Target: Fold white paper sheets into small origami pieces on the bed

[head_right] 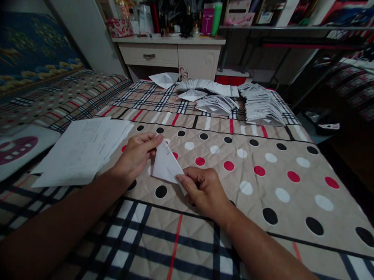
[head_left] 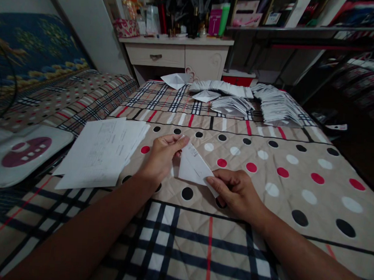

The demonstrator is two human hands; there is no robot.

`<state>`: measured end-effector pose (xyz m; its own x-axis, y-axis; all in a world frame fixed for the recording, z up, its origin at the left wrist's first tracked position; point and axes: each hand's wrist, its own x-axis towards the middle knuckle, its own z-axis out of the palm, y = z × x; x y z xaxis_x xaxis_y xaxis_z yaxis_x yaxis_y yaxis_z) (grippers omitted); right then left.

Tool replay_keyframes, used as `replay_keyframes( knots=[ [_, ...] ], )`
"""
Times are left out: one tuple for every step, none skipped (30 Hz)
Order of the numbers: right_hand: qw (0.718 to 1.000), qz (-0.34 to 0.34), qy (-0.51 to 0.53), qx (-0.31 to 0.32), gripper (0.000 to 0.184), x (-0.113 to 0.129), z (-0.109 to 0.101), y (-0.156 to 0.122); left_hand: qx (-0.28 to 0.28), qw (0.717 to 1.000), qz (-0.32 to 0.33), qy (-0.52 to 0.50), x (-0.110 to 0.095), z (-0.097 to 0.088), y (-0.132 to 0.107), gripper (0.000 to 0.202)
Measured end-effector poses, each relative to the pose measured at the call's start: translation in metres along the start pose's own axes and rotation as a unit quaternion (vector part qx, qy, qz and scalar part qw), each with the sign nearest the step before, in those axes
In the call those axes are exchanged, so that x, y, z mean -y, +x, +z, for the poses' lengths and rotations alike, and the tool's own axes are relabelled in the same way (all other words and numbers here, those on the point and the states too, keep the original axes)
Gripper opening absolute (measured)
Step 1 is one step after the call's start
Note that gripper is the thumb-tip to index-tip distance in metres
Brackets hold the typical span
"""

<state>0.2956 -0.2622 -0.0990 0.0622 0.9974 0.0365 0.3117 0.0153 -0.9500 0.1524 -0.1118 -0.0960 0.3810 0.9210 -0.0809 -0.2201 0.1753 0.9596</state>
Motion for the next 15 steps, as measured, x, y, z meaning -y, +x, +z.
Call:
replay_keyframes(
  knots=[
    [1.000, -0.003, -0.005, -0.001, 0.040, 0.000, 0.000, 0.000, -0.018, 1.000, 0.003, -0.005, -0.001, -0.004, 0.004, 0.031],
    [1.000, -0.005, -0.009, -0.004, 0.040, 0.000, 0.000, -0.001, -0.035, 0.999, 0.000, -0.011, -0.002, -0.008, 0.007, 0.032],
    [1.000, -0.005, -0.011, -0.011, 0.040, -0.001, 0.000, -0.001, -0.053, 0.998, -0.003, -0.017, -0.002, -0.011, 0.010, 0.034],
    [1.000, -0.002, -0.009, -0.023, 0.040, -0.001, -0.001, -0.001, -0.060, 0.998, -0.005, -0.019, -0.003, -0.014, 0.011, 0.035],
    [0.999, 0.006, -0.003, -0.042, 0.038, -0.002, -0.001, -0.001, -0.060, 0.998, -0.002, -0.022, -0.002, -0.016, 0.013, 0.036],
    [0.998, 0.015, 0.007, -0.067, 0.036, -0.003, -0.002, -0.001, -0.047, 0.999, -0.001, -0.027, -0.002, -0.017, 0.013, 0.038],
    [0.995, 0.024, 0.021, -0.095, 0.035, -0.004, -0.002, 0.000, -0.018, 0.999, -0.004, -0.032, -0.001, -0.016, 0.012, 0.041],
    [0.992, 0.031, 0.035, -0.121, 0.034, -0.005, -0.003, 0.000, 0.020, 0.999, -0.010, -0.037, 0.000, -0.015, 0.009, 0.044],
    [0.988, 0.036, 0.046, -0.141, 0.032, -0.005, -0.003, 0.001, 0.069, 0.997, -0.022, -0.036, 0.001, -0.012, 0.006, 0.048],
    [0.986, 0.038, 0.054, -0.155, 0.032, -0.006, -0.003, 0.002, 0.119, 0.992, -0.035, -0.028, 0.002, -0.008, 0.003, 0.051],
    [0.985, 0.039, 0.058, -0.158, 0.032, -0.006, -0.003, 0.002, 0.163, 0.985, -0.045, -0.012, 0.004, -0.004, -0.002, 0.052],
    [0.986, 0.038, 0.058, -0.155, 0.032, -0.006, -0.003, 0.002, 0.194, 0.980, -0.052, 0.007, 0.005, 0.001, -0.006, 0.051],
    [0.988, 0.037, 0.053, -0.142, 0.032, -0.006, -0.003, 0.002, 0.207, 0.976, -0.058, 0.025, 0.006, 0.004, -0.010, 0.048],
    [0.990, 0.033, 0.047, -0.125, 0.032, -0.006, -0.002, 0.001, 0.206, 0.975, -0.066, 0.041, 0.006, 0.008, -0.014, 0.043],
    [0.993, 0.028, 0.041, -0.108, 0.032, -0.006, -0.002, 0.001, 0.196, 0.976, -0.076, 0.050, 0.007, 0.010, -0.017, 0.039]
  ],
)
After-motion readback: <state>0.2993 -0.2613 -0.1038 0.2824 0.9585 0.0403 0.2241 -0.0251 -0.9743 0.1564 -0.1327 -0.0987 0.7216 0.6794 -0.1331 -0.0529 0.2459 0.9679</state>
